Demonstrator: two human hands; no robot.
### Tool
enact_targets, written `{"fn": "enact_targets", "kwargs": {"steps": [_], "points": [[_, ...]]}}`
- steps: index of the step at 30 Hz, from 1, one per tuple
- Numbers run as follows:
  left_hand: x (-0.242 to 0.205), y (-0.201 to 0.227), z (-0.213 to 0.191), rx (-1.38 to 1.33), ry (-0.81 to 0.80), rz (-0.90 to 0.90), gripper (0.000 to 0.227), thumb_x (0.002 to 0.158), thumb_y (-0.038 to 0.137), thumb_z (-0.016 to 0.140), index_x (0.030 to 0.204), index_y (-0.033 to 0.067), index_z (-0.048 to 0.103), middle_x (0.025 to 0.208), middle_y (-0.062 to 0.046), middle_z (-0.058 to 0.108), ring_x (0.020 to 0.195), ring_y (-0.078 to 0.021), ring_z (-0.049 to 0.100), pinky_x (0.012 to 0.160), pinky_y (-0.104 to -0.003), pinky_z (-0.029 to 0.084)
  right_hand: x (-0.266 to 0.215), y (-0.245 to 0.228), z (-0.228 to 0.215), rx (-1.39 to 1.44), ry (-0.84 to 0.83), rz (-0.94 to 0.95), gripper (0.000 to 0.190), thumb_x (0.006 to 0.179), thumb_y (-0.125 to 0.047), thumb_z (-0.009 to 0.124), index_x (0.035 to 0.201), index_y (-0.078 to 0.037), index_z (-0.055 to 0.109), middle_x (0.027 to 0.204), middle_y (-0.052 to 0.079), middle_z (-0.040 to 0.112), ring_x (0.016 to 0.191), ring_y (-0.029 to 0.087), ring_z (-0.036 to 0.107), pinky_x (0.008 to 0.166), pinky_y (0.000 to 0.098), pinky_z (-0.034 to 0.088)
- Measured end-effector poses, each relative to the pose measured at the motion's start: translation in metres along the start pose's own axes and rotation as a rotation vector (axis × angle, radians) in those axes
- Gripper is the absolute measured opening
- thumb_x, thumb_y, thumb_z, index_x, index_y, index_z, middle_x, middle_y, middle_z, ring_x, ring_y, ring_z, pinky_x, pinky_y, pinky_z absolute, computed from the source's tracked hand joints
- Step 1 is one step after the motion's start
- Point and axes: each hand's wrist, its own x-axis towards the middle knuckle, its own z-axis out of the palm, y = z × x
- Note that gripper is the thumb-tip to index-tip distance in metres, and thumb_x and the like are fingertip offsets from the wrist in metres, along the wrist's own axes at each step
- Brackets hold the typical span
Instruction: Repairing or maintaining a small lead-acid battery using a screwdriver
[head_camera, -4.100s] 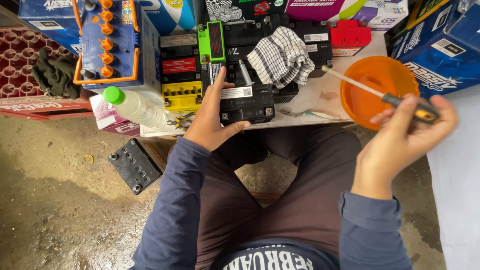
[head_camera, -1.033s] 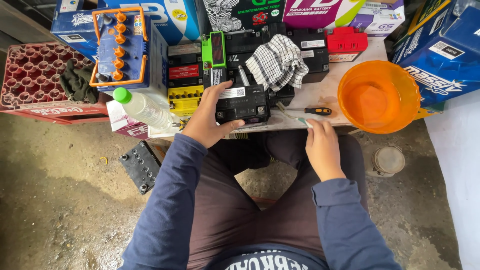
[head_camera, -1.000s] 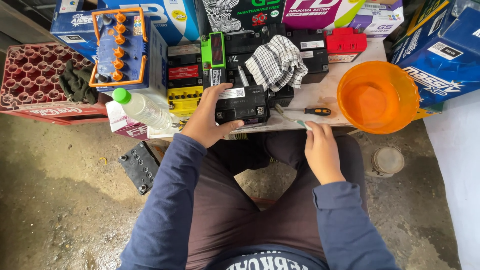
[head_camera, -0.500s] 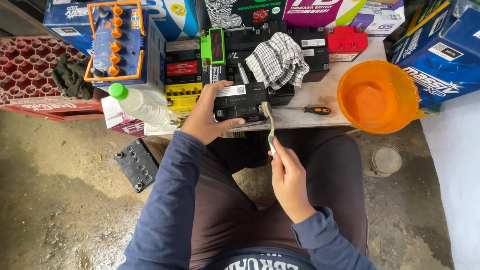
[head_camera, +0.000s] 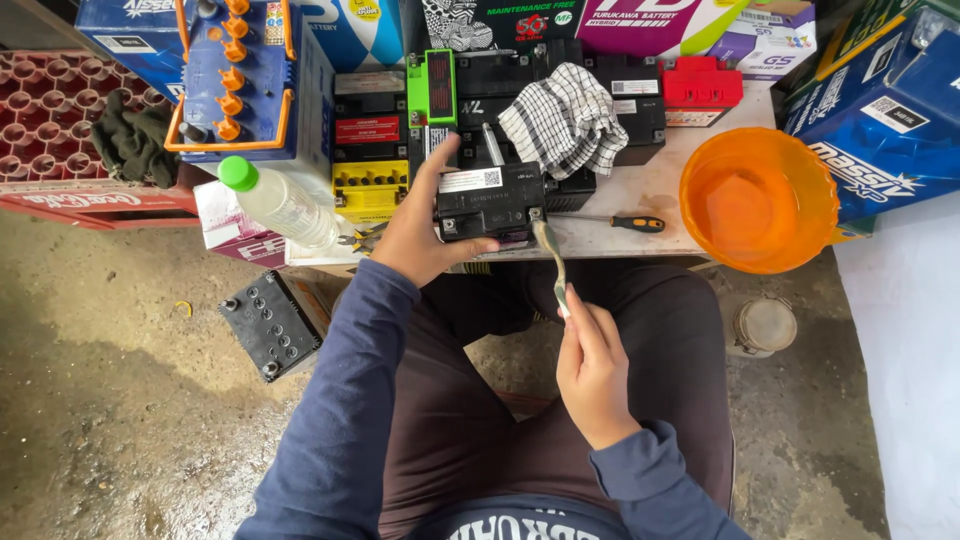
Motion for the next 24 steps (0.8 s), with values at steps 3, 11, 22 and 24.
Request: {"fn": "enact_targets", "kwargs": {"steps": [3,11,22,24], "points": [[-0.001,-0.027,0.011,-0.117,0.081,-0.05,0.112,0.064,0.022,0.103,0.154,0.0136,0.037,0.138,-0.025,0.059,0.128,-0.05,0.058,0.105,-0.056,0.052,0.021,0.001,0.006,-0.083,-0.011,-0.108,0.039,0.105,0.0,0.053,0.143,-0.001,0.06,0.11,0.01,0.063,0.101,0.026,0.072,0.08,0.0324,0.064],[-0.001,-0.036,0.018,-0.124,0.18,-0.014,0.094,0.054,0.021,0.106,0.133,0.0066,0.058,0.118,-0.022,0.071,0.117,-0.0438,0.067,0.107,-0.053,0.05,0.005,0.016,-0.011,-0.139,-0.002,-0.09,0.039,0.105,0.0,0.054,0.142,-0.004,0.063,0.106,0.008,0.064,0.097,0.025,0.071,0.08,0.0314,0.062],[-0.005,-0.043,0.019,-0.181,0.17,-0.054,0.094,0.056,0.018,0.106,0.135,0.0089,0.054,0.121,-0.02,0.069,0.117,-0.0414,0.067,0.097,-0.049,0.058,0.087,-0.004,-0.011,-0.184,-0.173,-0.1,0.038,0.106,0.001,0.051,0.143,0.0,0.062,0.103,0.012,0.064,0.088,0.03,0.071,0.07,0.0367,0.061],[-0.005,-0.043,0.019,-0.187,0.162,-0.07,0.096,0.057,0.019,0.105,0.136,0.0094,0.052,0.123,-0.02,0.068,0.118,-0.0432,0.066,0.094,-0.049,0.06,0.093,-0.012,-0.014,-0.169,-0.234,-0.031,0.039,0.107,0.0,0.049,0.143,-0.002,0.062,0.103,0.012,0.065,0.086,0.029,0.071,0.067,0.0354,0.06]]}}
